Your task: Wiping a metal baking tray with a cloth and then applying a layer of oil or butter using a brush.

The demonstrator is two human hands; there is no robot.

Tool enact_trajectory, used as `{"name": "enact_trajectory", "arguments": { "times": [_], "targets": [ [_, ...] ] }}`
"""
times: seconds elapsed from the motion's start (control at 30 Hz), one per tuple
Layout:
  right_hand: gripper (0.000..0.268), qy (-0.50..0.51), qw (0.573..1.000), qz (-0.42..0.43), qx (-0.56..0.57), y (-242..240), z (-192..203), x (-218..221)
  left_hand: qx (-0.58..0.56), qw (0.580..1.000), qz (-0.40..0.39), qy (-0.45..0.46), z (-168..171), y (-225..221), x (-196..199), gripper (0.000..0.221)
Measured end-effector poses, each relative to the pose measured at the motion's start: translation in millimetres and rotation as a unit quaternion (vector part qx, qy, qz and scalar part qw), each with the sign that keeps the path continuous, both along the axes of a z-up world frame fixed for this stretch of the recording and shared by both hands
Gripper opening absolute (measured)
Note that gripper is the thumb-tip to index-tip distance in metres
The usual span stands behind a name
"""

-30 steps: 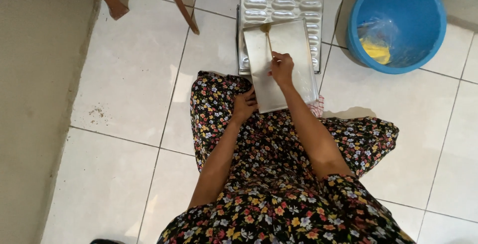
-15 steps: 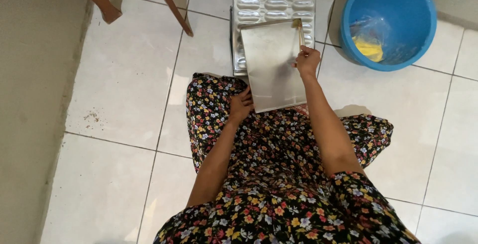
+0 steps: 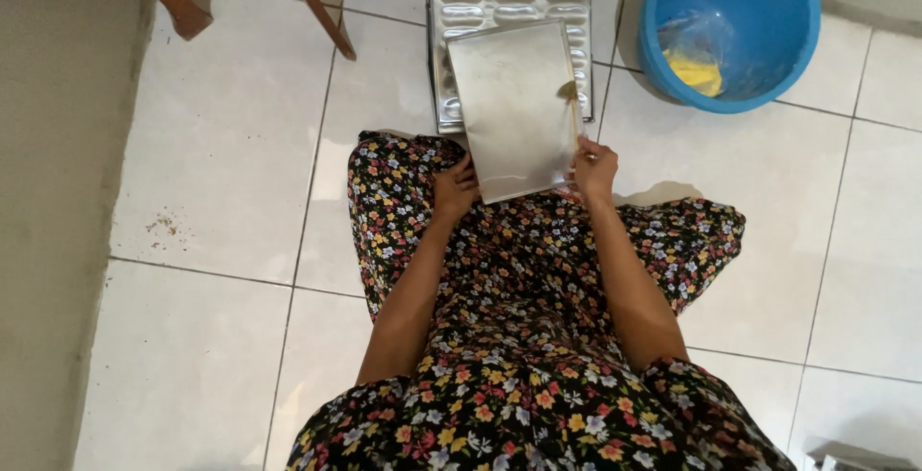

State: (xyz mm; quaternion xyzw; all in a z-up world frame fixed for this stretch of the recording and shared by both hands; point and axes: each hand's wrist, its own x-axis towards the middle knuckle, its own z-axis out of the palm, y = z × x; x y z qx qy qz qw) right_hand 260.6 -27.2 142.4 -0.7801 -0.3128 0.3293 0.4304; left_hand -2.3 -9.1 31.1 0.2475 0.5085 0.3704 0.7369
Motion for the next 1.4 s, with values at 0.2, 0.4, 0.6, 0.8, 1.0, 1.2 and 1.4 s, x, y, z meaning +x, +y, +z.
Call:
{"name": "enact_trajectory", "arguments": {
  "times": [0.2, 0.4, 0.6, 0.8, 1.0, 1.2, 1.4],
  "targets": [
    [0.027, -0.037, 0.998, 0.03, -0.031, -91, 16, -1, 0.049, 0.996, -0.042, 0.069, -7, -3, 1, 0.088],
    [0.026, 0.027, 0.997, 0.033, -0.066, -133, 9, 14, 0.053, 0.995, -0.034, 0.079, -9, 0, 2, 0.088],
    [0.036, 0.053, 0.997, 0.034, -0.054, -135, 15, 16, 0.074, 0.993, -0.051, 0.072, -4, 3, 0, 0.09],
    [0.037, 0.066, 0.994, 0.027, -0.086, -143, -6, 32, 0.068, 0.994, -0.048, 0.069, 17, 0, -2, 0.089],
    [0.036, -0.043, 0.978, 0.122, -0.166, -124, 49, 34, 0.082, 0.992, -0.053, 0.085, 20, -1, -3, 0.089],
    [0.035, -0.306, 0.891, 0.257, -0.214, -109, 69, 39, 0.083, 0.991, -0.044, 0.092, 12, -1, -2, 0.088],
    [0.029, -0.426, 0.814, 0.313, -0.24, -89, 86, 32, 0.083, 0.992, -0.06, 0.076, 12, 3, -5, 0.089]
  ]
}}
